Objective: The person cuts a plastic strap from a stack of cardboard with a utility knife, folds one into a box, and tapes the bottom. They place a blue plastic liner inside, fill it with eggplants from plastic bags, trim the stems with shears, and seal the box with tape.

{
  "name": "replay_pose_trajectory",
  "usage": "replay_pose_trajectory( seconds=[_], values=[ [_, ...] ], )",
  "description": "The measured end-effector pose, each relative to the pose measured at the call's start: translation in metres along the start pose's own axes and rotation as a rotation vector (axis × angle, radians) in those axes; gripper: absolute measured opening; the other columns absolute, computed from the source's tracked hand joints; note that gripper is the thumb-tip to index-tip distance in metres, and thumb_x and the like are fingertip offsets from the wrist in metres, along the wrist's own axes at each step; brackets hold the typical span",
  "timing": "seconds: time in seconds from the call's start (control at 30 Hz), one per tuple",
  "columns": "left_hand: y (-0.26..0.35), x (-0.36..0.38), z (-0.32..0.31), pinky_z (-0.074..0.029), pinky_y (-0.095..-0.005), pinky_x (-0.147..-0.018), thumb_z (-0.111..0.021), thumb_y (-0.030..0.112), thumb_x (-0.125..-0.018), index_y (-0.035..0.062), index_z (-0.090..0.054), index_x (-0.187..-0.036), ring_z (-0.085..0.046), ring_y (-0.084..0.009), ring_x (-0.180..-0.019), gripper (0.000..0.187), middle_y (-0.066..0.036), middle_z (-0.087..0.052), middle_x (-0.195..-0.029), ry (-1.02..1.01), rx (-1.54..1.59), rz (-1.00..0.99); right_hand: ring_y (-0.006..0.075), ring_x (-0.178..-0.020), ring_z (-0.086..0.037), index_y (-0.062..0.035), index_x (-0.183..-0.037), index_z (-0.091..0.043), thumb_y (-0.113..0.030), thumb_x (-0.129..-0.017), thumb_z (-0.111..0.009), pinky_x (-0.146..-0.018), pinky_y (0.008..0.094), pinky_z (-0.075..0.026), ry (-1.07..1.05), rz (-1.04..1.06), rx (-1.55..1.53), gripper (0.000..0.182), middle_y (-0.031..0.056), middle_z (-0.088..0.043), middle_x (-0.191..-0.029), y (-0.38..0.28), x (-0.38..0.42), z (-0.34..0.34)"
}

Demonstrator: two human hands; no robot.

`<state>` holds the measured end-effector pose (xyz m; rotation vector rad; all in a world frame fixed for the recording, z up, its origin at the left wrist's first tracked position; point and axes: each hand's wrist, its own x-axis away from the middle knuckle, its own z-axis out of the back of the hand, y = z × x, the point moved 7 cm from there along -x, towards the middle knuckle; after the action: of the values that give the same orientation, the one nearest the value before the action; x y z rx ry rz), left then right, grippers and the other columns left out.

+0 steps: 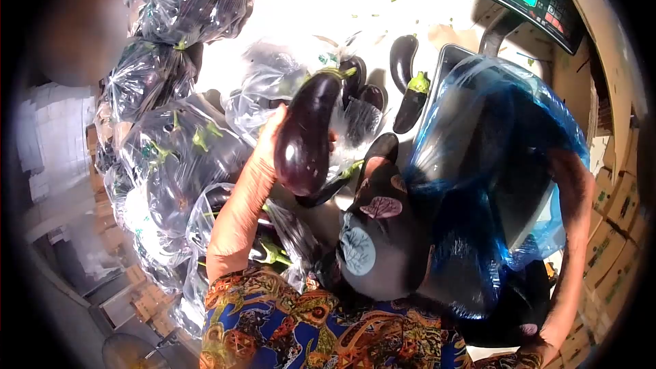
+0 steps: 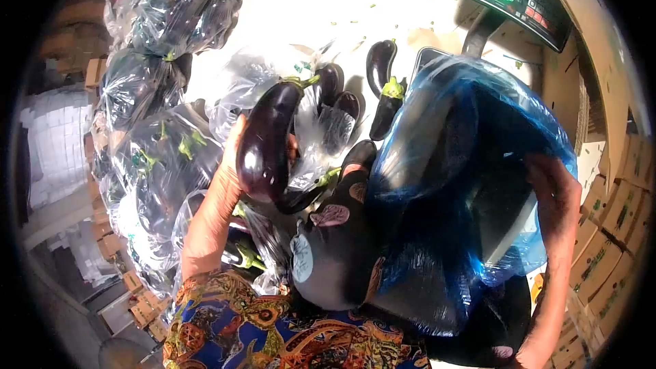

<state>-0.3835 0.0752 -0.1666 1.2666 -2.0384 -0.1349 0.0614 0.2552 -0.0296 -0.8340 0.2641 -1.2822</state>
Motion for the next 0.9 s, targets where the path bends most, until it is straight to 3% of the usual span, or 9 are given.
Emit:
replay_pose_trajectory(
  seconds=[0.1, 0.23, 0.27, 0.5, 0.53, 0.57, 0.7, 0.8, 0.9],
  values=[
    [-0.002, 0.004, -0.051, -0.048, -0.0484, -0.099, -0.061, 0.072, -0.076, -0.0016, -0.038, -0.141, -0.059, -0.0388, -0.11, 0.1, -0.027, -0.055, -0.124, -0.12, -0.035, -0.144, 0.0153, -0.083, -0.063, -0.0016, -0.108, -0.066, -0.002, -0.09, -0.06, -0.077, 0.0278, -0.051, -0.034, 0.149, 0.021, 0.019, 0.0086, -0.069, -0.094, -0.017, 0.009, -0.002],
    [0.011, -0.002, -0.089, -0.051, -0.0459, -0.096, -0.069, 0.067, -0.071, 0.0034, -0.029, -0.146, -0.062, -0.0338, -0.105, 0.106, -0.022, -0.059, -0.118, -0.032, -0.199, -0.217, 0.0176, -0.078, -0.066, -0.0012, -0.105, -0.067, -0.001, -0.088, -0.062, -0.072, 0.0286, -0.053, -0.035, 0.285, 0.043, 0.017, 0.0114, -0.07, -0.091, -0.038, 0.024, -0.005],
    [0.015, -0.002, -0.104, -0.054, -0.0437, -0.091, -0.074, 0.057, -0.073, -0.0033, -0.046, -0.132, -0.064, -0.0321, -0.102, 0.088, -0.021, -0.062, -0.114, -0.09, -0.136, -0.236, 0.0181, -0.077, -0.066, -0.0011, -0.104, -0.067, -0.001, -0.088, -0.063, -0.071, 0.029, -0.053, -0.045, 0.293, 0.043, 0.017, 0.0117, -0.07, -0.091, -0.043, 0.028, -0.005],
    [0.018, -0.007, -0.177, -0.053, -0.0433, -0.091, -0.078, 0.057, -0.068, -0.0018, -0.043, -0.134, -0.062, -0.0333, -0.103, 0.095, -0.022, -0.06, -0.113, -0.414, -0.019, -0.258, 0.0236, -0.077, -0.066, -0.0017, -0.101, -0.067, -0.002, -0.086, -0.065, -0.067, 0.0319, -0.054, -0.071, 0.306, 0.057, 0.015, 0.015, -0.069, -0.096, -0.052, 0.048, -0.003],
    [0.019, -0.012, -0.176, -0.051, -0.044, -0.092, -0.076, 0.068, -0.064, 0.0027, -0.028, -0.146, -0.062, -0.0326, -0.098, 0.116, -0.02, -0.061, -0.109, -0.323, -0.07, -0.254, 0.024, -0.078, -0.066, -0.0018, -0.102, -0.067, -0.002, -0.086, -0.065, -0.067, 0.0323, -0.054, -0.076, 0.324, 0.068, 0.016, 0.0149, -0.068, -0.096, -0.053, 0.049, -0.003],
    [0.026, -0.014, -0.178, -0.05, -0.044, -0.093, -0.076, 0.068, -0.064, 0.0027, -0.027, -0.147, -0.062, -0.0327, -0.099, 0.116, -0.021, -0.061, -0.11, -0.274, -0.155, -0.295, 0.0244, -0.079, -0.066, -0.0018, -0.102, -0.067, -0.002, -0.086, -0.066, -0.067, 0.0327, -0.054, -0.081, 0.336, 0.083, 0.016, 0.0148, -0.067, -0.097, -0.052, 0.05, -0.003],
    [0.031, -0.017, -0.218, -0.054, -0.0427, -0.088, -0.075, 0.062, -0.066, 0.0006, -0.025, -0.147, -0.063, -0.0323, -0.1, 0.113, -0.023, -0.061, -0.108, -0.107, -0.239, -0.306, 0.0345, -0.086, -0.061, -0.0051, -0.101, -0.059, -0.003, -0.077, -0.072, -0.075, 0.0394, -0.05, 0.227, 0.465, 0.117, 0.026, 0.0157, -0.059, -0.091, -0.046, 0.046, 0.019],
    [0.024, -0.015, -0.292, -0.058, -0.0391, -0.079, -0.075, 0.057, -0.067, -0.0014, -0.021, -0.147, -0.064, -0.0324, -0.098, 0.113, -0.027, -0.06, -0.107, -0.38, -0.52, -0.218, 0.0327, -0.094, -0.058, -0.0047, -0.101, -0.06, -0.005, -0.069, -0.078, -0.08, 0.0406, -0.049, 0.573, 0.729, 0.191, 0.037, 0.0135, -0.058, -0.1, -0.035, 0.051, 0.033],
    [0.001, -0.013, -0.328, -0.057, -0.0359, -0.079, -0.071, 0.05, -0.073, -0.0035, -0.031, -0.142, -0.065, -0.0308, -0.095, 0.095, -0.026, -0.059, -0.111, -0.288, -0.727, -0.115, 0.0338, -0.097, -0.057, -0.0055, -0.107, -0.058, -0.005, -0.066, -0.08, -0.083, 0.0424, -0.047, 0.736, 0.486, 0.432, 0.047, 0.0134, -0.059, -0.103, -0.042, 0.045, 0.047]
  ],
)
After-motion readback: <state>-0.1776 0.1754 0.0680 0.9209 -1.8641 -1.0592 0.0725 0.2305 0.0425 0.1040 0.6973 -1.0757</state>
